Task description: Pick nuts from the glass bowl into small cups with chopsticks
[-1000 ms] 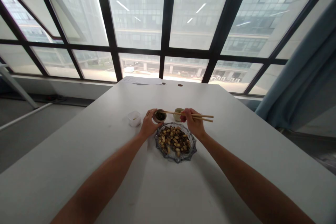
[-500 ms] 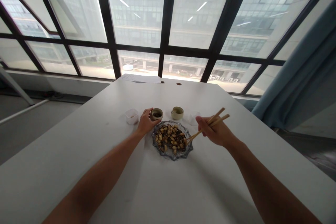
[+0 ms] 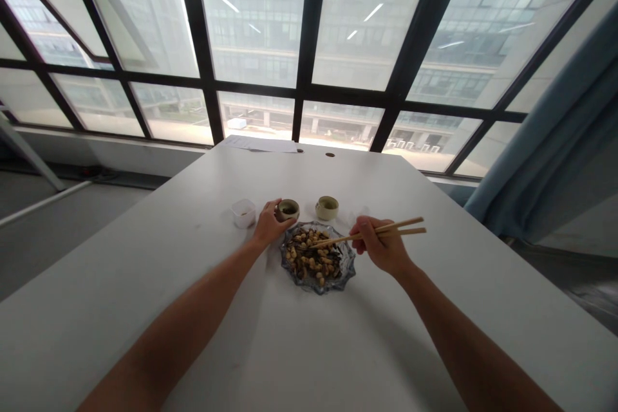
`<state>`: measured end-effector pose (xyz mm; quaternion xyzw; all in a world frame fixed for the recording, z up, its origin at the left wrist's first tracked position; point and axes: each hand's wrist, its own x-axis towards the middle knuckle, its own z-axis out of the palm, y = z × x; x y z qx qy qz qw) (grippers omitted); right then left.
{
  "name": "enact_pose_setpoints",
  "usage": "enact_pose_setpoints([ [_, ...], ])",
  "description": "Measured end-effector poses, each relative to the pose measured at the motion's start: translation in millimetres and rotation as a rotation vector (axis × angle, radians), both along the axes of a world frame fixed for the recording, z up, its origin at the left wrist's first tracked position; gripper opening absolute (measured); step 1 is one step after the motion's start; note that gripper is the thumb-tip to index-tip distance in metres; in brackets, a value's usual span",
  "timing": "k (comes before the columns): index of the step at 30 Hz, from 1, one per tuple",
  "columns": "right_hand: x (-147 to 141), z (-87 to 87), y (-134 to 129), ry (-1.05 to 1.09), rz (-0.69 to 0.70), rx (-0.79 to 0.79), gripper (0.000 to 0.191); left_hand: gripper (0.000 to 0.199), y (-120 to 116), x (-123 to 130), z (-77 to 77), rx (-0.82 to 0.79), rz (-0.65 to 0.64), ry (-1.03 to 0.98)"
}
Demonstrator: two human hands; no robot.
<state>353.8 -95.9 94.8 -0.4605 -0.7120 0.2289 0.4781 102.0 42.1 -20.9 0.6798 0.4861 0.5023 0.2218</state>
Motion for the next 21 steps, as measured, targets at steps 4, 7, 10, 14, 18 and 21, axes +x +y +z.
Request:
enact_pose_setpoints([
  [4, 13, 3.0, 4, -0.002, -0.07, -0.032, 0.06, 0.073, 0, 0, 1.0, 0.005, 0.014, 0.032],
  [7, 16, 7.7, 3, -0.069, -0.04, -0.029, 0.061, 0.074, 0, 0, 1.4, 0.001, 0.02, 0.057],
  [10, 15, 10.6, 2, -0.174, -0.018, 0.02, 0.06, 0.075, 0, -1, 0.7, -0.009, 0.006, 0.059],
  [14, 15, 12.0, 2, -0.236, -0.008, 0.077, 0.057, 0.077, 3, -2, -2.4, -0.018, -0.016, 0.048],
  [18, 19, 14.7, 0, -0.173, -0.01, 0.044, 0.057, 0.077, 5, -2, -5.3, -0.007, -0.033, 0.019],
  [21, 19, 15.8, 0, -0.238, 0.044, 0.0, 0.057, 0.077, 5, -2, -4.9, -0.007, -0.024, 0.022],
])
